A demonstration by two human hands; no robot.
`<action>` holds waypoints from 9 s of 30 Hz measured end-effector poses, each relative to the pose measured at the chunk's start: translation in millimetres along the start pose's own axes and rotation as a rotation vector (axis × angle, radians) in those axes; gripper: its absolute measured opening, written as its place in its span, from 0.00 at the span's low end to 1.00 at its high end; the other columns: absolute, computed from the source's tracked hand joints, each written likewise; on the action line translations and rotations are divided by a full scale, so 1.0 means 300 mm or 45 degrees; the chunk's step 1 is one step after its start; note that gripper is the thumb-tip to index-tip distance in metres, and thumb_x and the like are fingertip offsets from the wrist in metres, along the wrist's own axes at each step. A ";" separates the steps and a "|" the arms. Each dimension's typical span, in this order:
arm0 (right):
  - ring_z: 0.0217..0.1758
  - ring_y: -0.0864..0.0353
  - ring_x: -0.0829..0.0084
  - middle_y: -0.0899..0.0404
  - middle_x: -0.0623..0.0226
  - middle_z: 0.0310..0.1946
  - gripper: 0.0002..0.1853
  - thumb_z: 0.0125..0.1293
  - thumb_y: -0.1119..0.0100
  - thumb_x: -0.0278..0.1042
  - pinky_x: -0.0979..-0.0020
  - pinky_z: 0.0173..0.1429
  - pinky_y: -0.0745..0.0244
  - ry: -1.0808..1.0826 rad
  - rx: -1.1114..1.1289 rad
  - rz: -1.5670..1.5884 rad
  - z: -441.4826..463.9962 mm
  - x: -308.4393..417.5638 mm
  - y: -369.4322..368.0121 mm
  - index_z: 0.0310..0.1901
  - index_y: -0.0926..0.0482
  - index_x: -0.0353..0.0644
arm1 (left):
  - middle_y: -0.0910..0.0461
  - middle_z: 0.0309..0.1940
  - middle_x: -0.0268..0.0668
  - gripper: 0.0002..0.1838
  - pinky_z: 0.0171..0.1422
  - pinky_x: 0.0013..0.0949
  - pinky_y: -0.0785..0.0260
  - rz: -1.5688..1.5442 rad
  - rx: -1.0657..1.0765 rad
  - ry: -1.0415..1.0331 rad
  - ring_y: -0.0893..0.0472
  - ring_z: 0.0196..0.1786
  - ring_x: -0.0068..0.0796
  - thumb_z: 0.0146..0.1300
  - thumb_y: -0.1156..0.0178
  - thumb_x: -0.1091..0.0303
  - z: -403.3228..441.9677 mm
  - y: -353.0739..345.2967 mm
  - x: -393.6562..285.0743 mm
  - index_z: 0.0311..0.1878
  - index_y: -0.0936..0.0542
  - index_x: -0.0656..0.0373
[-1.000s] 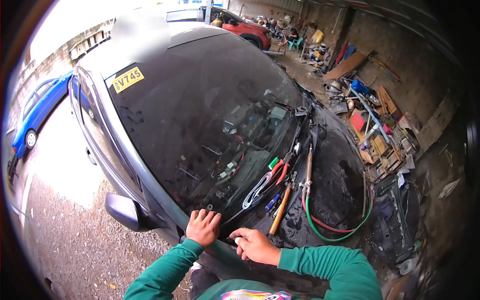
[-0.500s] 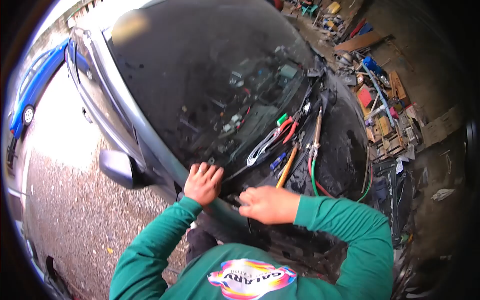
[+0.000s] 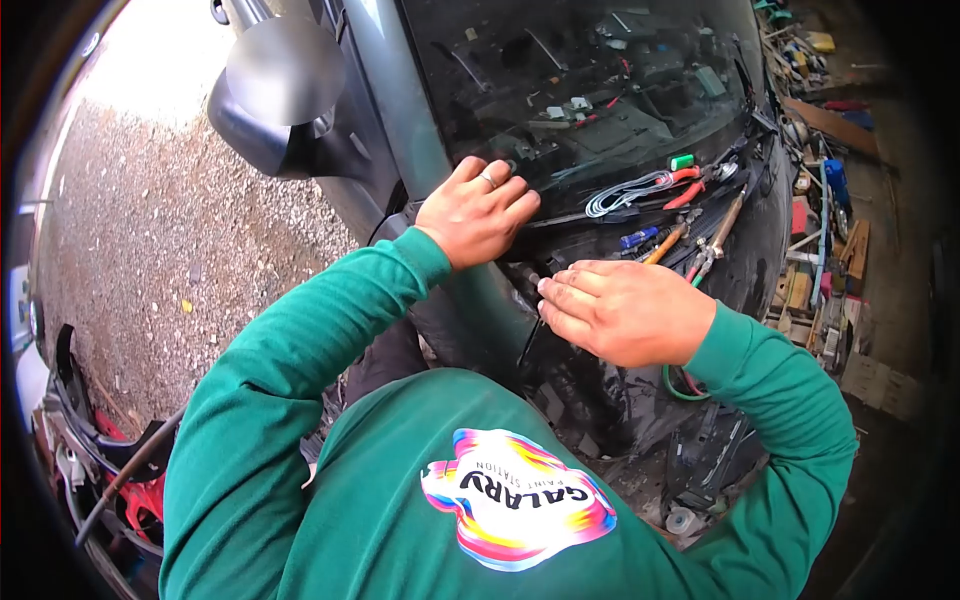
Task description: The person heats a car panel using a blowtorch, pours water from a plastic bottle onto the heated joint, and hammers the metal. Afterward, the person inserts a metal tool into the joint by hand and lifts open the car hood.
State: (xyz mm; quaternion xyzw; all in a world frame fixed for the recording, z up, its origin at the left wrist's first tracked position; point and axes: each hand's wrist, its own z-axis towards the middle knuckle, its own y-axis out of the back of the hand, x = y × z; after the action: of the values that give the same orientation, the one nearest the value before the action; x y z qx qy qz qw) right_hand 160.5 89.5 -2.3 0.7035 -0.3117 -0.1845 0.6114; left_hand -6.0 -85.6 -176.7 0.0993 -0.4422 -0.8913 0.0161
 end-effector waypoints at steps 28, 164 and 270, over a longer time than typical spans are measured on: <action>0.53 0.04 0.63 0.13 0.49 0.64 0.14 0.90 0.38 0.39 0.65 0.57 0.07 -1.285 -1.127 1.947 -0.189 0.171 -0.131 0.59 0.20 0.35 | 0.19 0.43 0.28 0.19 0.62 0.41 0.27 0.000 0.023 -0.004 0.20 0.55 0.34 0.56 0.26 0.64 -0.009 -0.017 0.003 0.52 0.14 0.46; 0.36 0.13 0.52 0.17 0.55 0.31 0.10 0.77 0.31 0.27 0.54 0.52 0.14 -0.703 -1.201 1.208 0.097 0.097 -0.450 0.36 0.19 0.34 | 0.17 0.43 0.26 0.15 0.61 0.41 0.26 0.005 0.032 0.021 0.19 0.54 0.34 0.61 0.24 0.65 -0.006 -0.029 -0.001 0.51 0.13 0.47; 0.44 0.09 0.66 0.09 0.58 0.41 0.07 0.77 0.29 0.25 0.65 0.54 0.15 -2.048 -1.231 1.214 -0.081 0.899 -0.351 0.51 0.16 0.34 | 0.14 0.59 0.38 0.35 0.69 0.45 0.22 -0.671 0.465 -0.560 0.17 0.61 0.41 0.58 0.25 0.61 -0.057 0.214 -0.238 0.72 0.15 0.57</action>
State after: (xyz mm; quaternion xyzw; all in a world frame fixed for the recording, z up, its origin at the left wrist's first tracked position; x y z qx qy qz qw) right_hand 397.5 -65.4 -67.7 -0.1405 -0.7635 -0.4420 0.4494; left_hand 63.3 -129.8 -124.3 0.0173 -0.5458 -0.7714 -0.3267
